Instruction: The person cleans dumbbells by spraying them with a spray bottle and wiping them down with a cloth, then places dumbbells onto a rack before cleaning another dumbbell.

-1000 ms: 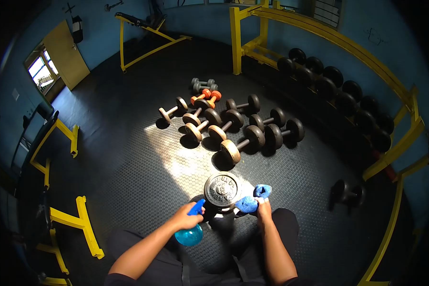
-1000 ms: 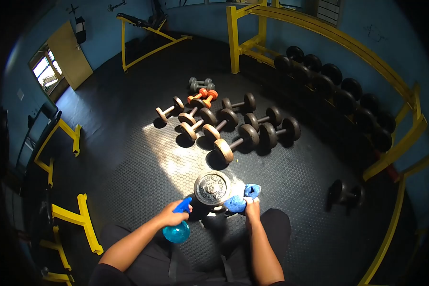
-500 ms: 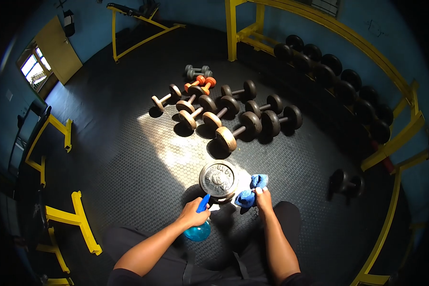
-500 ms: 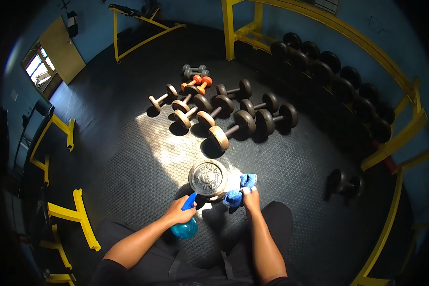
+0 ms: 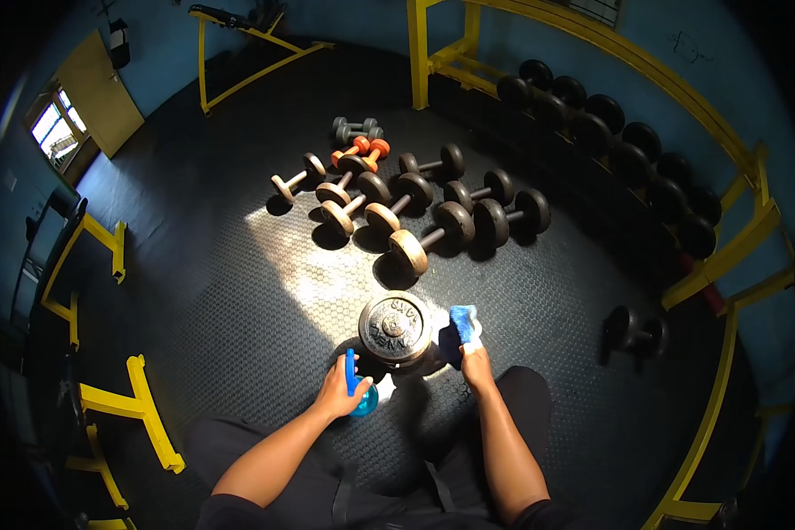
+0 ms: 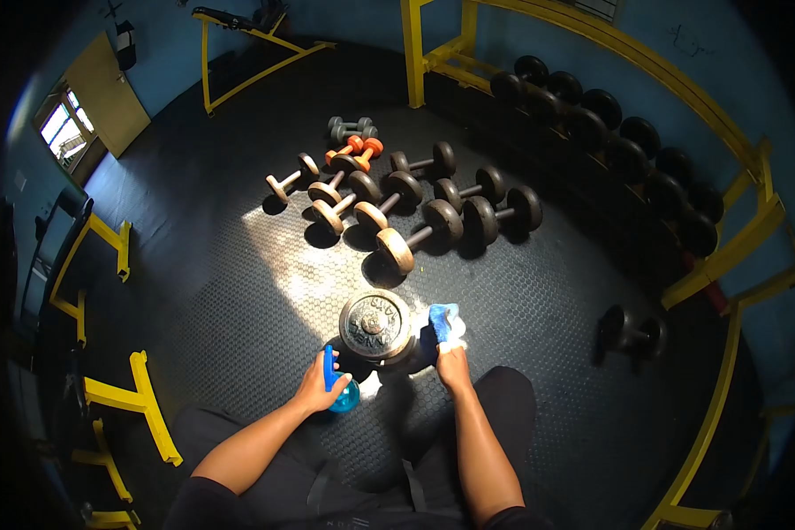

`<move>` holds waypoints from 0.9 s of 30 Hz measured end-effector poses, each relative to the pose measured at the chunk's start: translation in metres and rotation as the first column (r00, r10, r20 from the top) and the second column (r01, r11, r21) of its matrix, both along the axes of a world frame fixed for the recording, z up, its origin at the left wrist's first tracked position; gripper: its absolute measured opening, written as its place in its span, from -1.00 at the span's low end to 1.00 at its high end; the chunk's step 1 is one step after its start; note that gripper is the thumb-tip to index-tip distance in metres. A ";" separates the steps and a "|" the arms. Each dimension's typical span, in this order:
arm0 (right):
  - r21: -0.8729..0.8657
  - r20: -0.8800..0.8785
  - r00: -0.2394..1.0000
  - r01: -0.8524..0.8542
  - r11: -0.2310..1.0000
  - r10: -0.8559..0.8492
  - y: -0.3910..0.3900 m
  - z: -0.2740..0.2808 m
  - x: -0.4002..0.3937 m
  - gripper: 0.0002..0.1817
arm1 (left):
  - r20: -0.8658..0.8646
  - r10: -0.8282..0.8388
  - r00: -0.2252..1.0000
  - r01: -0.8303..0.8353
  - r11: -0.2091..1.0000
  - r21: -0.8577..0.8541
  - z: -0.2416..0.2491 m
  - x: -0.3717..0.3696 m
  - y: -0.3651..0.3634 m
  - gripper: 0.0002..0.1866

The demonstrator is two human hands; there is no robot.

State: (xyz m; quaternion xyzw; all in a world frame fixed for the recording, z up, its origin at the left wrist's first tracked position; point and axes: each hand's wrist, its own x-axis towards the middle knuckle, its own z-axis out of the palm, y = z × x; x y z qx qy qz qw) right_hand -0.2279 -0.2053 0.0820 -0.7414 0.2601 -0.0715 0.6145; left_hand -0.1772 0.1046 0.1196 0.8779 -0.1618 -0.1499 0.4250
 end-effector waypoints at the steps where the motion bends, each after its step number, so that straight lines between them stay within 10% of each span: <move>1: -0.122 -0.086 0.993 -0.088 0.989 0.078 0.000 0.013 0.003 -0.67 | -0.002 0.001 1.000 -0.001 1.000 0.000 0.008 0.000 0.002 -0.19; 3: -0.256 -0.150 0.989 -0.053 0.965 0.014 0.009 0.024 0.004 -0.68 | 0.039 -0.217 0.975 0.179 0.881 0.437 0.024 0.001 0.010 -0.13; 5: 0.125 0.239 0.951 0.171 0.977 -0.197 0.013 0.020 0.010 -0.68 | -0.043 -0.175 0.984 0.176 0.879 0.443 -0.002 0.005 0.025 -0.10; 7: 0.052 0.162 0.976 0.137 0.989 -0.143 0.005 0.023 0.009 -0.67 | 0.003 -0.243 0.970 0.231 0.928 0.291 -0.032 0.006 0.040 -0.10; 9: 0.558 0.077 0.971 0.147 0.817 -0.228 0.006 0.031 0.010 -0.65 | -0.053 -0.203 0.978 0.210 0.928 0.308 -0.041 0.004 0.044 -0.09; 10: 0.541 0.107 0.971 0.124 0.832 -0.214 0.009 0.036 0.010 -0.69 | -0.058 -0.197 0.979 0.205 0.928 0.311 -0.044 0.002 0.046 -0.09; 13: -0.292 0.225 0.974 0.087 0.952 -0.020 0.028 0.043 0.016 -0.61 | -0.095 -0.159 0.983 0.182 0.921 0.345 -0.046 -0.007 0.048 -0.07; 15: -0.206 -0.015 0.956 -0.289 0.935 0.292 0.041 0.056 0.013 -0.48 | -0.218 -0.111 0.970 0.184 0.918 0.351 -0.042 -0.014 0.053 -0.05; 18: -0.707 -0.074 0.845 -0.419 0.569 0.530 0.065 0.061 0.015 -0.45 | -0.250 -0.073 0.965 0.163 0.918 0.362 -0.042 -0.015 0.058 -0.04; 23: -0.800 -0.119 0.815 -0.416 0.431 0.566 0.080 0.067 0.003 -0.40 | -0.311 0.081 0.947 0.079 0.879 0.470 0.001 -0.004 0.040 0.07; 27: -0.793 -0.142 0.750 -0.477 0.379 0.646 0.093 0.061 0.010 -0.40 | 0.012 -0.283 0.959 0.210 0.741 0.638 0.096 0.026 0.023 -0.17</move>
